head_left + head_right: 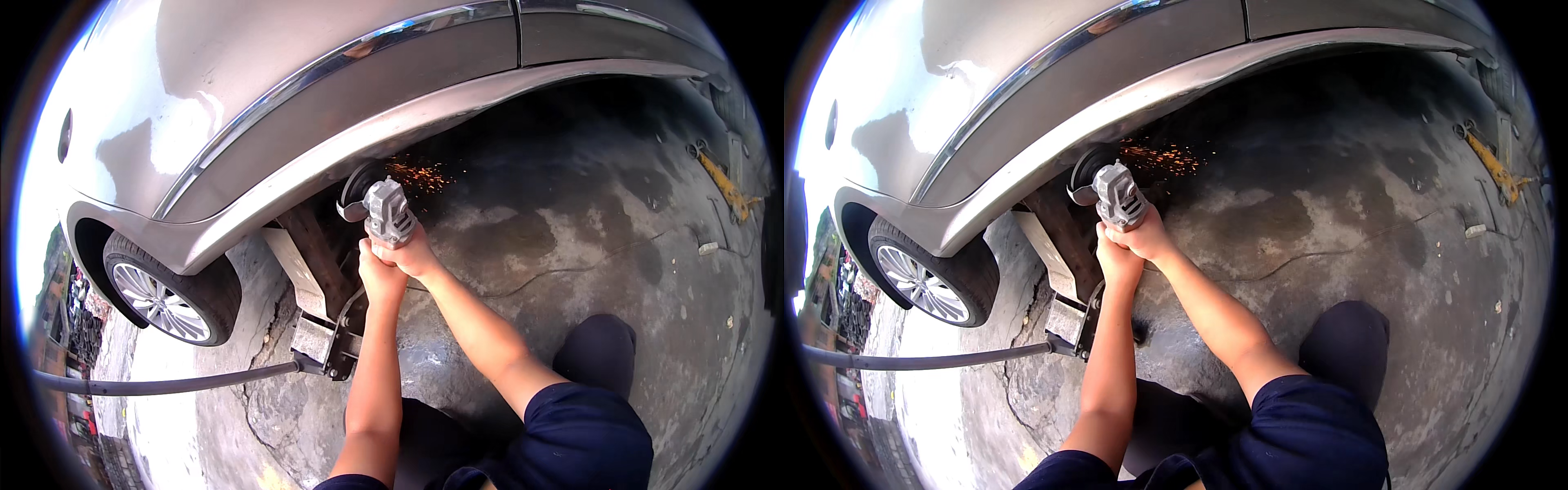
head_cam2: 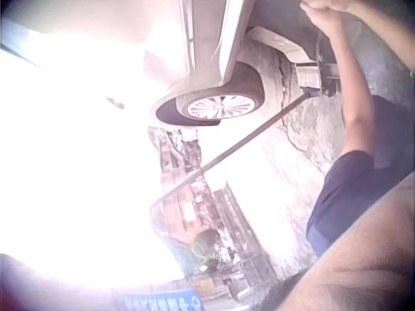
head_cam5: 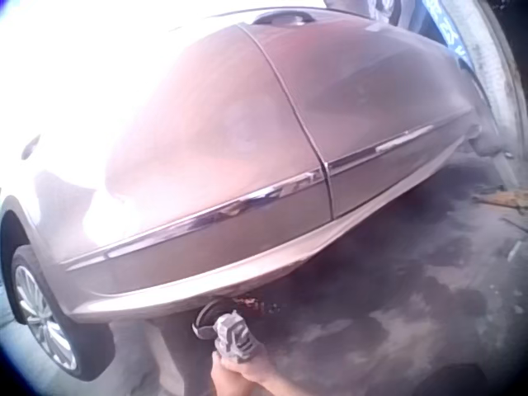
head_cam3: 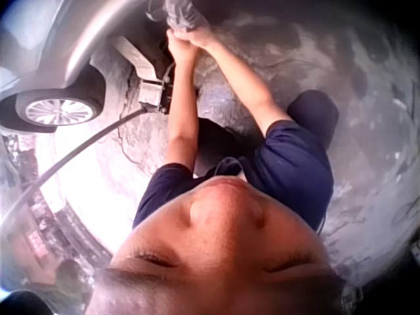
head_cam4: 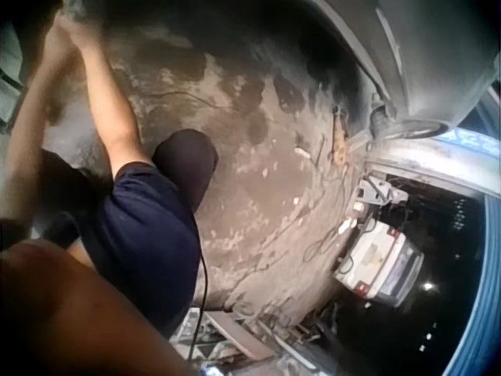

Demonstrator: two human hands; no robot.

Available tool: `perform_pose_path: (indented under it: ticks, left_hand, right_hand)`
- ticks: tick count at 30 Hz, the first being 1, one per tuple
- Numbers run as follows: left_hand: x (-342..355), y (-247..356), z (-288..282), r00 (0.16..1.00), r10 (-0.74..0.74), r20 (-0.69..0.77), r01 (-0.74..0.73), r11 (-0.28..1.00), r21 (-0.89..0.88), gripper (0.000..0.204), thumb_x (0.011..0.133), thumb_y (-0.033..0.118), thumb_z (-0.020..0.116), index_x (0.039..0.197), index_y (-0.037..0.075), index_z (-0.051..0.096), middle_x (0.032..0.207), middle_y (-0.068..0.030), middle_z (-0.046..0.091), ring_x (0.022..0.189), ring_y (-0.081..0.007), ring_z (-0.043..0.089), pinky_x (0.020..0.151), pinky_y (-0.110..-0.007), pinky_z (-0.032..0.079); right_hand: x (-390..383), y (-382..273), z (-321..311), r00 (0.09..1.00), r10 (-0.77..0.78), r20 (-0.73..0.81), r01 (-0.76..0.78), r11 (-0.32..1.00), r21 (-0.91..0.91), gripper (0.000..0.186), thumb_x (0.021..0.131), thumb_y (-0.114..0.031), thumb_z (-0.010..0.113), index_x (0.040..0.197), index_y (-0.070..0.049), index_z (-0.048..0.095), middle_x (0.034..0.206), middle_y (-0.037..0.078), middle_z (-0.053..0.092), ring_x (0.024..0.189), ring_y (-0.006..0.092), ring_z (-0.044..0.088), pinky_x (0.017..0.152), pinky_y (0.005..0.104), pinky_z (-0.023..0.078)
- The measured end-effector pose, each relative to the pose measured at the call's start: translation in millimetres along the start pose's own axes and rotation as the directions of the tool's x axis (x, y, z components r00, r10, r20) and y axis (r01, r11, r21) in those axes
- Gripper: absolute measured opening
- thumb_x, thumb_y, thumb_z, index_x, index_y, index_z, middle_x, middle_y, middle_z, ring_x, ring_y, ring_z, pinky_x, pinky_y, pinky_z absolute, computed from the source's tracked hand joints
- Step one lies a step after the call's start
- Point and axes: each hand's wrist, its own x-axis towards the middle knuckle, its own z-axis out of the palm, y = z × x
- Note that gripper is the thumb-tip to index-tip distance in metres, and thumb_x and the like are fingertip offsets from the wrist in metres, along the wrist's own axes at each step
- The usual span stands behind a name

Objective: The person uses an angle grinder to smooth the lower side panel of a silver car. The car is elevated on a jack, and the person kneels on the ground while operating the tool along the vehicle's body.

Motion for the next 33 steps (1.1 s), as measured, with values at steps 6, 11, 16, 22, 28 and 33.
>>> perform_pose_path:
  ticks: [6, 11, 16, 22, 28, 33]
  left_hand:
    - [1, -2, 9, 1.000, -0.014, -0.019, 0.014, 1.000, -0.002, 0.041, 0.083, 0.018, 0.078, 0.106, -0.002, 0.051, 0.098, -0.0288, 0.068, 0.097, -0.0489, 0.068, 0.081, -0.049, 0.055]
    - [2, -2, 1, 0.999, 0.046, -0.025, -0.046, 0.999, 0.007, 0.043, 0.083, 0.020, 0.079, 0.108, -0.002, 0.050, 0.101, -0.0288, 0.068, 0.098, -0.0479, 0.069, 0.081, -0.050, 0.055]
    - [-7, -14, -5, 0.991, -0.074, -0.107, 0.068, 0.996, -0.057, 0.038, 0.087, 0.020, 0.076, 0.105, -0.001, 0.050, 0.098, -0.0277, 0.069, 0.097, -0.0477, 0.070, 0.080, -0.049, 0.055]
    - [7, -13, -11, 0.997, 0.020, -0.071, -0.004, 0.977, 0.211, 0.041, 0.085, 0.020, 0.077, 0.105, -0.001, 0.049, 0.098, -0.0270, 0.068, 0.096, -0.0494, 0.068, 0.081, -0.053, 0.054]
    - [-5, -18, -20, 0.983, -0.047, -0.178, 0.050, 0.999, 0.013, 0.042, 0.085, 0.020, 0.079, 0.112, 0.001, 0.052, 0.102, -0.0267, 0.070, 0.099, -0.0483, 0.070, 0.081, -0.050, 0.056]
    - [-3, -29, -5, 0.992, -0.061, -0.110, 0.072, 0.993, 0.096, 0.038, 0.084, 0.017, 0.077, 0.104, 0.000, 0.049, 0.099, -0.0281, 0.067, 0.097, -0.0495, 0.068, 0.079, -0.052, 0.055]
  right_hand:
    - [1, -6, -2, 0.999, -0.041, 0.018, 0.042, 0.997, -0.063, 0.044, 0.074, -0.005, 0.084, 0.115, -0.003, 0.068, 0.105, 0.003, 0.073, 0.095, 0.0127, 0.068, 0.090, 0.0314, 0.055]
    - [6, 2, -1, 0.994, -0.094, 0.057, 0.084, 0.985, 0.152, 0.041, 0.075, -0.001, 0.081, 0.113, -0.002, 0.068, 0.107, 0.005, 0.073, 0.097, 0.0122, 0.068, 0.092, 0.0318, 0.054]
    - [4, 16, 10, 0.990, 0.018, 0.143, -0.008, 0.997, -0.073, 0.039, 0.076, -0.002, 0.079, 0.114, -0.003, 0.070, 0.108, 0.004, 0.075, 0.097, 0.0120, 0.069, 0.091, 0.0307, 0.055]
    - [10, 13, 6, 0.981, -0.046, 0.189, -0.001, 0.969, 0.246, 0.042, 0.075, -0.002, 0.080, 0.116, -0.003, 0.069, 0.109, 0.005, 0.074, 0.098, 0.0129, 0.069, 0.093, 0.0309, 0.054]
    - [9, 23, 27, 0.981, 0.021, 0.192, -0.017, 1.000, -0.022, 0.051, 0.071, -0.002, 0.082, 0.119, -0.003, 0.064, 0.105, 0.005, 0.071, 0.096, 0.0153, 0.067, 0.091, 0.0327, 0.054]
    - [7, 20, 11, 0.986, 0.012, 0.168, -0.033, 0.992, 0.123, 0.034, 0.074, -0.003, 0.078, 0.107, -0.002, 0.068, 0.097, 0.004, 0.070, 0.088, 0.0138, 0.067, 0.084, 0.0311, 0.055]
